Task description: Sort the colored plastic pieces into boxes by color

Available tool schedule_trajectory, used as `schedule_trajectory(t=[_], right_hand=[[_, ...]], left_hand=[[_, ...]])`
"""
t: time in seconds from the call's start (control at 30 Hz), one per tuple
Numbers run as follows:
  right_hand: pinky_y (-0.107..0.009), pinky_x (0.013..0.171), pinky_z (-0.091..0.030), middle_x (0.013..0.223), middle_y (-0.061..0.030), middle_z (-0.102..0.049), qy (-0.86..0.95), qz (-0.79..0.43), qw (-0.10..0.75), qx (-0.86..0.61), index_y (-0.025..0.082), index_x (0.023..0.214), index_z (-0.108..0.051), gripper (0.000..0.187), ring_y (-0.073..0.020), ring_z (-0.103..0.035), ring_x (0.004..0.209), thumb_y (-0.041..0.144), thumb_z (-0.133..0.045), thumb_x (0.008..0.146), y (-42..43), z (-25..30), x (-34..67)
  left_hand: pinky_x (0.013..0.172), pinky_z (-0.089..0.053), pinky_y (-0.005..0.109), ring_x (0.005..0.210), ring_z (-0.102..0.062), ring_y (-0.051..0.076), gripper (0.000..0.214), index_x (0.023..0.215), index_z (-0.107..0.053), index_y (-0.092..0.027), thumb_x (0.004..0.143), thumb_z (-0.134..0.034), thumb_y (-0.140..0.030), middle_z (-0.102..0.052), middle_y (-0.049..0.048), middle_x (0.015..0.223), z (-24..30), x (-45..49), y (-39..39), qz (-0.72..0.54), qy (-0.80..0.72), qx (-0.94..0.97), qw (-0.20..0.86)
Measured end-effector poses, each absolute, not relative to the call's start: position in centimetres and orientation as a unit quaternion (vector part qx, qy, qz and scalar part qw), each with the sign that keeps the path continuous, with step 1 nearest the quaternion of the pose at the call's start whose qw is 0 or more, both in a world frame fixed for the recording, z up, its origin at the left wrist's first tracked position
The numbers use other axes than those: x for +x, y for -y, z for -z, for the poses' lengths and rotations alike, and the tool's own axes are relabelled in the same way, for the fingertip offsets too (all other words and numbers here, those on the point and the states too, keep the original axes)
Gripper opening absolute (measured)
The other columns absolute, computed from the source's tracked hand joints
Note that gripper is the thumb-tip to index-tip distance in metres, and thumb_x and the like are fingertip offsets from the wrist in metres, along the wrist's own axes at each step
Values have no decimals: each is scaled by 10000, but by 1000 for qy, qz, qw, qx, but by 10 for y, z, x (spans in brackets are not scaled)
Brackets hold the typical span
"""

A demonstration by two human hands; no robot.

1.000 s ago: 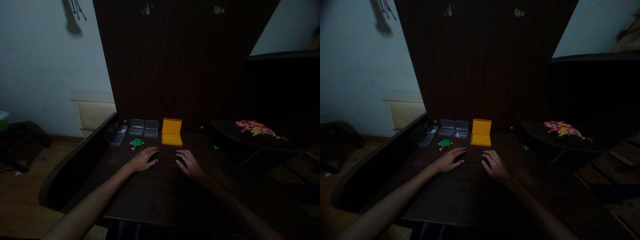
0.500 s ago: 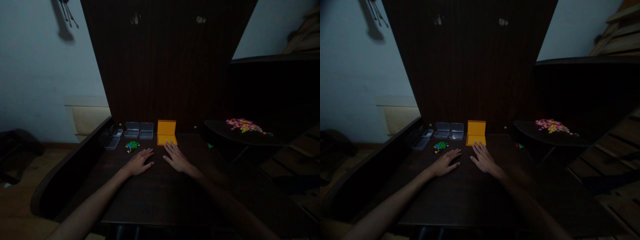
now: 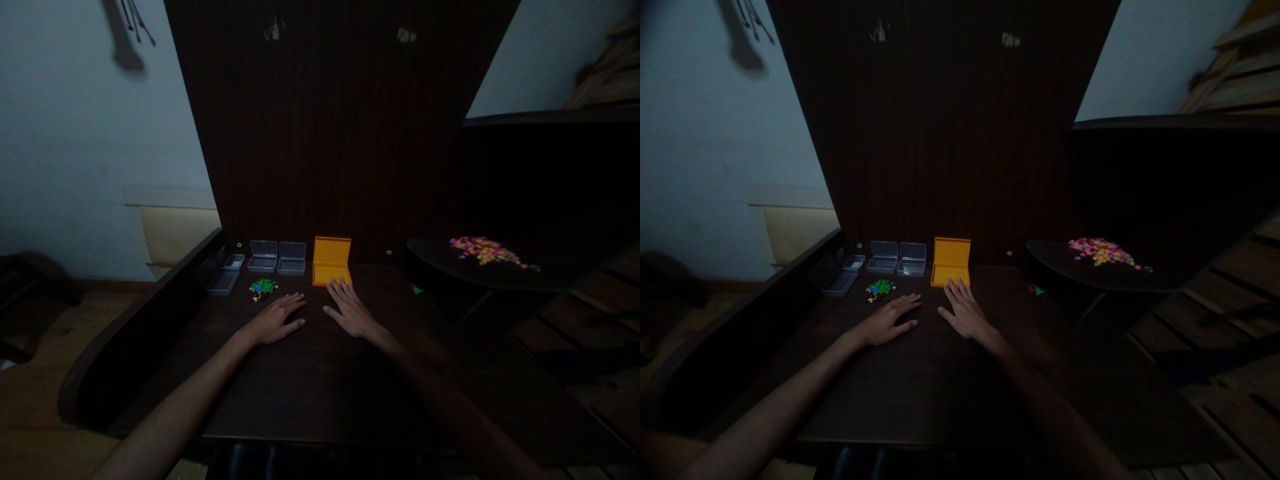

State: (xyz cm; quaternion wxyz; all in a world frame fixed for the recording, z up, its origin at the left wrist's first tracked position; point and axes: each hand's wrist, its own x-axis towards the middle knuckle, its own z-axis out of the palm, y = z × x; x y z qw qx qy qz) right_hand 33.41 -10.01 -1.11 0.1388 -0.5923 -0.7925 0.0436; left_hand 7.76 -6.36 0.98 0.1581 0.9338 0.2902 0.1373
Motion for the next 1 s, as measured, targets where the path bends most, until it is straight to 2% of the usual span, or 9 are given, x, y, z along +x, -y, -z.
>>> schedule_trajectory(t=[0.27, 0.4, 0.57, 1.0], right_hand=[[-499, 1186, -115, 1589, -39, -114, 817, -54, 153, -554, 231, 1505, -248, 660, -259, -8, 1463, 577, -303, 946, 126, 11, 347], [-472, 1189, -144, 1570, -52, -198, 832, -101, 122, -532, 237, 1491, -283, 634, -237, -136, 1454, 561, -332, 948, 146, 11, 359], [-465, 1196, -127, 1572, -21, -184, 834, -121, 109, -527, 260, 1486, -284, 617, -220, -119, 1457, 554, -346, 947, 160, 8, 364], [-462, 1195, -117, 1570, -25, -187, 827, -125, 110, -537, 259, 1493, -264, 636, -219, -121, 1456, 575, -327, 944, 161, 1, 359]], left_hand=[[1176, -234, 429, 1427, -265, 224, 592, 1414, -407, -177, 942, -354, -530, -336, 102, 1517, -11, 73, 68, -112, -291, 939, 145], [1183, -214, 434, 1434, -245, 218, 587, 1434, -376, -187, 951, -336, -520, -332, 91, 1520, -9, 72, 67, -108, -279, 944, 142], [1189, -195, 439, 1443, -215, 215, 608, 1463, -318, -208, 952, -322, -536, -283, 80, 1539, -6, 69, 67, -101, -275, 945, 144], [1191, -174, 457, 1453, -170, 222, 638, 1486, -260, -231, 943, -328, -559, -238, 71, 1554, -8, 62, 69, -80, -270, 948, 146]])
